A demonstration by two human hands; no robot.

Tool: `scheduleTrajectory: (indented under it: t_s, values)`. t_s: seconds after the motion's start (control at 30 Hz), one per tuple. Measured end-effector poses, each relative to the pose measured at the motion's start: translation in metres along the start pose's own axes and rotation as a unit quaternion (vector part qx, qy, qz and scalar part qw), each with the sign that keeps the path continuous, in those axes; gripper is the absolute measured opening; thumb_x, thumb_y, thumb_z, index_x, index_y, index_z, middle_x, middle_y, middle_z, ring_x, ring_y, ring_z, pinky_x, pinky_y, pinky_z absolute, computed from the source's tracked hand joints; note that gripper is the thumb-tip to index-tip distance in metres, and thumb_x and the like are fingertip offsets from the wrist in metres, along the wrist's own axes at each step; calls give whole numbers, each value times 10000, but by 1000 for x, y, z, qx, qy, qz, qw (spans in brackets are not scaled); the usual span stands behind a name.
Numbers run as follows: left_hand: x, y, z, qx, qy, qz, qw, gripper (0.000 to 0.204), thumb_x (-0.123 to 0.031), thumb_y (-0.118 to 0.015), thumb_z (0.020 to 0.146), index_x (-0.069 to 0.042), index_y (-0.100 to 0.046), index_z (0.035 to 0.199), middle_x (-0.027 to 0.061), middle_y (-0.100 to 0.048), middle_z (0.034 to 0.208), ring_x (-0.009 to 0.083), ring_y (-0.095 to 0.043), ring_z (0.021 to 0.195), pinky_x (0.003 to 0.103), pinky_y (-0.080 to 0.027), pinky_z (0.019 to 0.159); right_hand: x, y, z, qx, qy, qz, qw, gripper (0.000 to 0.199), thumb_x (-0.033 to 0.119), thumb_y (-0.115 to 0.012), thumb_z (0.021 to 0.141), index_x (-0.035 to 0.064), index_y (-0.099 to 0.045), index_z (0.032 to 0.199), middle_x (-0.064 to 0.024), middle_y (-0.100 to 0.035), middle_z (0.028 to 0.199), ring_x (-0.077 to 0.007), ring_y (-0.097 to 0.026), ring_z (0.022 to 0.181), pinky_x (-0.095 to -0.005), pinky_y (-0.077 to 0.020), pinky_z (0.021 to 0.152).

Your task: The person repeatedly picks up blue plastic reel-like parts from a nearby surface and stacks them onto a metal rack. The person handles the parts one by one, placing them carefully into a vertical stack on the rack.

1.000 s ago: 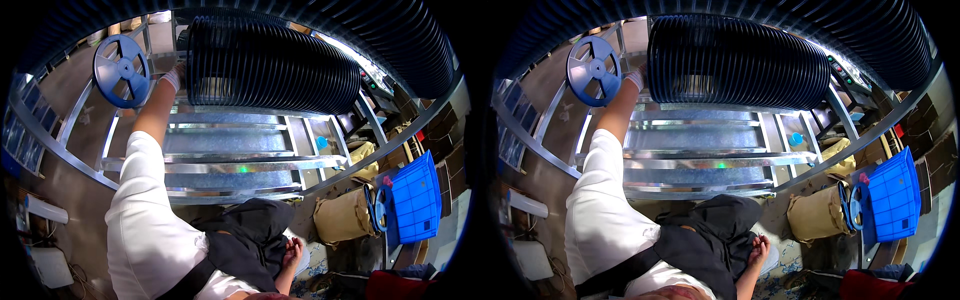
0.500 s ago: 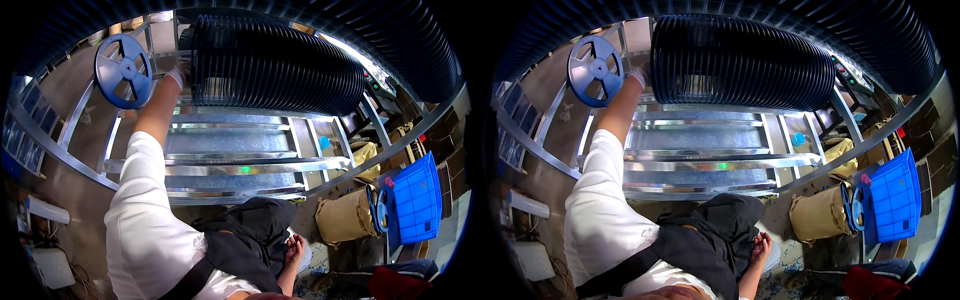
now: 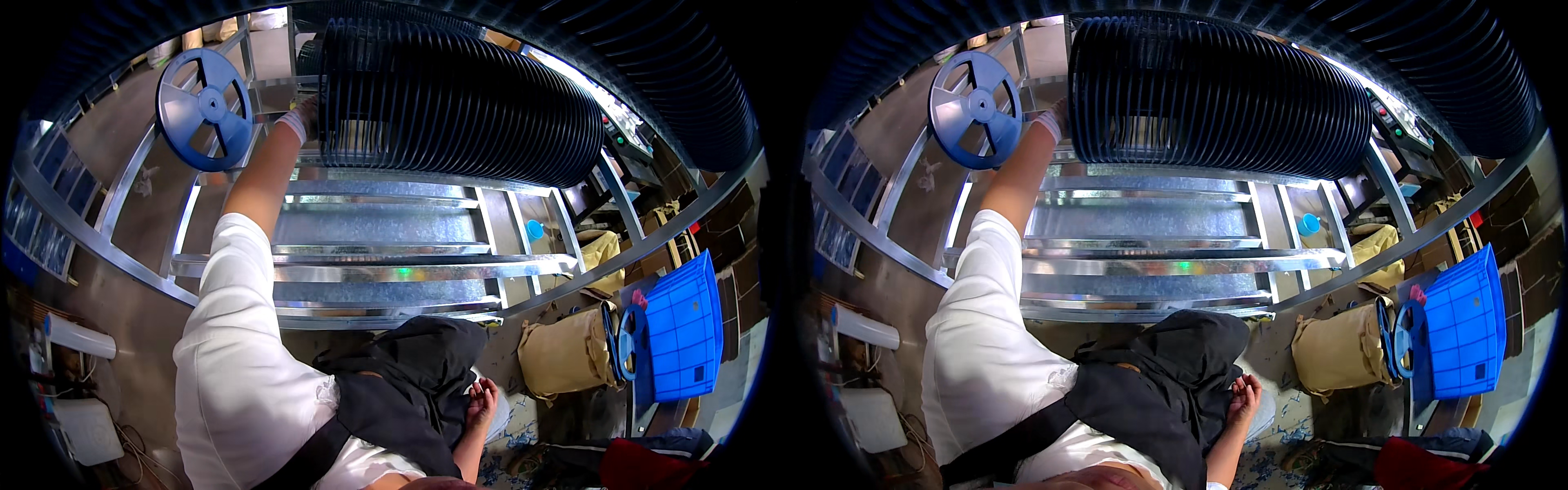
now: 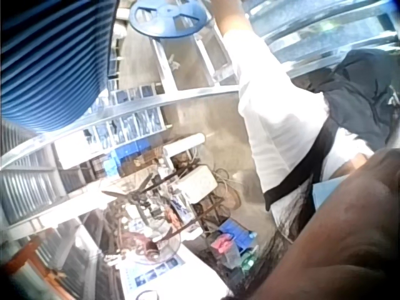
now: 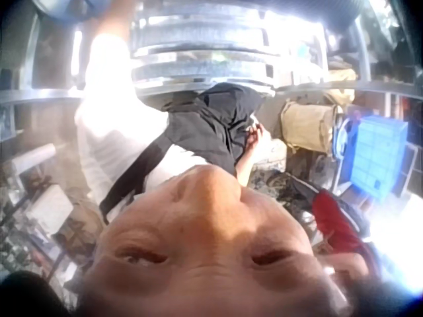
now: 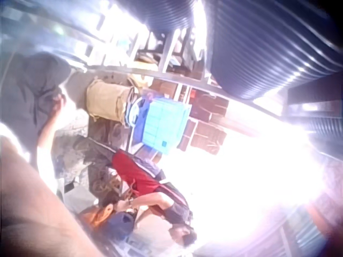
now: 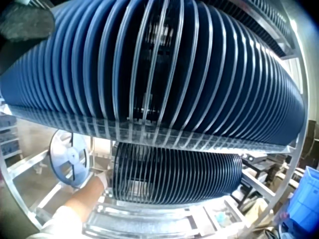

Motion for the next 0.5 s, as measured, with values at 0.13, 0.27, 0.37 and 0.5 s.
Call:
scheduleTrajectory:
  t_s: [0.13, 0.27, 0.37, 0.5]
  values:
    - [-10, 27, 3, 134, 1, -21, 991, 364, -314, -403, 956, -106, -619, 1162, 38, -601, 1236, 195, -516, 1167, 331, -380, 1027, -2, -2, 3, 21, -4, 14, 1000, 299, 100, -517, 890, 47, -516, 1184, -115, -586, 1140, -226, -607, 972, -334, -497, 825]
    - [-8, 11, -23, 158, 249, -523, 800, 388, -325, -369, 962, -113, -603, 1189, 42, -579, 1267, 200, -487, 1200, 333, -352, 1047, 0, -2, 0, 8, -5, 14, 1000, 300, 102, -516, 891, 47, -514, 1186, -114, -584, 1144, -226, -605, 976, -331, -495, 822]
    - [3, -77, -70, -116, -69, -40, 990, 422, -349, -336, 967, -142, -552, 1265, 59, -497, 1361, 229, -388, 1294, 373, -278, 1090, 4, 7, -6, -3, 9, 7, 1000, 301, 106, -519, 891, 50, -514, 1186, -111, -585, 1143, -224, -602, 981, -328, -489, 825]
    - [-3, -52, -51, -63, -110, -86, 988, 494, -440, -341, 954, -124, -538, 1278, 70, -502, 1355, 249, -405, 1280, 382, -292, 1080, 0, 8, -4, 20, 17, 15, 1000, 306, 117, -529, 889, 53, -514, 1188, -106, -585, 1145, -217, -599, 984, -324, -477, 836]
Point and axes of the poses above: each hand's wrist, its own z-axis towards the middle knuckle, its own y-axis out of the back of the hand, x = y × z, the point moved 1 cm from there along z, towards the middle knuckle
